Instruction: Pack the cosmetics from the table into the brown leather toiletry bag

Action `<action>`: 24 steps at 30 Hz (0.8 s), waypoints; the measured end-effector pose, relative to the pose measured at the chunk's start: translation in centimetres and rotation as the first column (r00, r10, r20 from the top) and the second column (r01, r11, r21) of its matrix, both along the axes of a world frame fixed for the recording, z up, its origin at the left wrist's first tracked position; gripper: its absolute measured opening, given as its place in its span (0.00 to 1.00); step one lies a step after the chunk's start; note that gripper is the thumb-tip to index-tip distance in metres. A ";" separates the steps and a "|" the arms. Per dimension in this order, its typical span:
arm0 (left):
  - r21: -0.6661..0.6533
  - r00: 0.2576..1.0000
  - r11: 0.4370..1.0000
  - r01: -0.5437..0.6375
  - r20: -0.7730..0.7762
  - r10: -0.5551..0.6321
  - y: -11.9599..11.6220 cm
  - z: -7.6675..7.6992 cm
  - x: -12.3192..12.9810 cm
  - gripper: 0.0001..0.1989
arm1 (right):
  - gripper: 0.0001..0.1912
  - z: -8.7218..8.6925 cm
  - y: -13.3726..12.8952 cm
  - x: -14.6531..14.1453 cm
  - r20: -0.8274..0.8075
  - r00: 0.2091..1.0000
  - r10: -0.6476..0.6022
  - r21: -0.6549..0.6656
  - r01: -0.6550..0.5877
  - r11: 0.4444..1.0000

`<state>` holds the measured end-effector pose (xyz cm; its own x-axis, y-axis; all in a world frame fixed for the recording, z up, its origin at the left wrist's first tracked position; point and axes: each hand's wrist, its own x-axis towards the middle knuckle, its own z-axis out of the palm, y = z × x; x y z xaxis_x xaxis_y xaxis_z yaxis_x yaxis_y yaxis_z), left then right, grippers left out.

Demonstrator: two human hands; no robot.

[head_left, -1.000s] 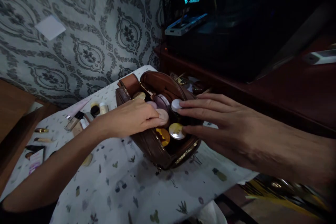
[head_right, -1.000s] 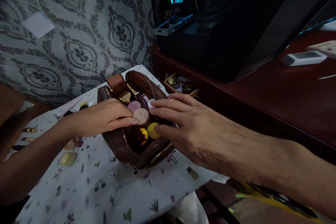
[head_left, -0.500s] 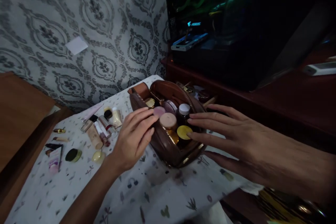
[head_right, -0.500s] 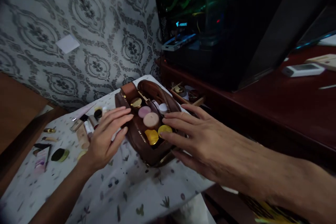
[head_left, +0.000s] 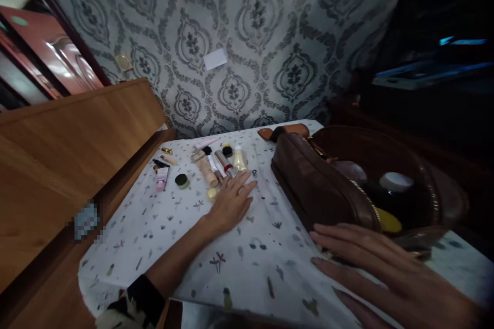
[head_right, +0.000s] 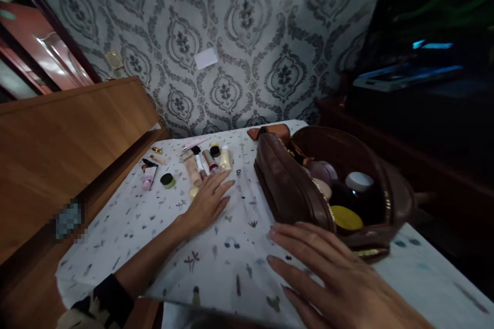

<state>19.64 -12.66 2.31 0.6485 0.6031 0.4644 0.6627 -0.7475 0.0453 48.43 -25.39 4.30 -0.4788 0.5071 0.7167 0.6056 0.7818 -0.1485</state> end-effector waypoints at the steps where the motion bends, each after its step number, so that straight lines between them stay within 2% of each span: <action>1: -0.004 0.999 0.999 -0.049 0.008 0.049 0.5 -0.2 -1.2 0.19 | 0.29 -0.2 0.4 -1.0 0.056 0.997 0.055 0.006 -0.055 0.998; 3: -0.020 0.986 0.987 -0.159 0.047 0.160 1.5 -0.6 -3.5 0.19 | 0.24 -0.7 1.8 -2.9 0.118 0.986 0.115 -0.050 -0.110 0.993; 6: -0.088 0.926 0.937 -0.338 0.145 0.347 2.9 -1.2 -6.7 0.20 | 0.15 -2.1 4.6 -6.1 0.063 0.992 0.108 -0.263 -0.088 0.961; 9: -0.161 0.824 0.864 -0.478 0.257 0.504 4.0 -1.8 -9.5 0.20 | 0.18 -3.5 7.7 -9.5 -0.026 0.994 0.102 -0.452 -0.103 0.886; 12: -0.202 0.722 0.795 -0.572 0.336 0.605 4.8 -2.5 -12.0 0.20 | 0.21 -4.0 10.2 -13.0 -0.109 0.989 0.097 -0.572 -0.142 0.808; 14: -0.245 0.656 0.752 -0.612 0.375 0.655 5.3 -3.0 -13.2 0.21 | 0.23 -4.2 11.4 -15.1 -0.161 0.984 0.079 -0.593 -0.160 0.789; 18: -0.358 0.565 0.696 -0.623 0.410 0.716 6.1 -3.7 -14.5 0.22 | 0.25 -5.5 12.6 -17.8 -0.266 0.963 0.050 -0.557 -0.196 0.807; 21: -0.417 0.529 0.673 -0.611 0.417 0.739 6.1 -3.5 -15.0 0.22 | 0.26 -7.0 12.9 -18.3 -0.314 0.949 0.030 -0.535 -0.204 0.820; 24: -0.473 0.487 0.636 -0.610 0.409 0.772 5.7 -3.0 -15.4 0.23 | 0.23 -7.7 12.9 -18.1 -0.318 0.948 0.010 -0.557 -0.195 0.807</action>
<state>4.26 -6.97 -0.65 -0.3422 0.8750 0.3423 0.7504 0.0353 0.6600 30.34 -12.50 -3.37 -0.3730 0.8274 0.4200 0.3840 0.5497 -0.7419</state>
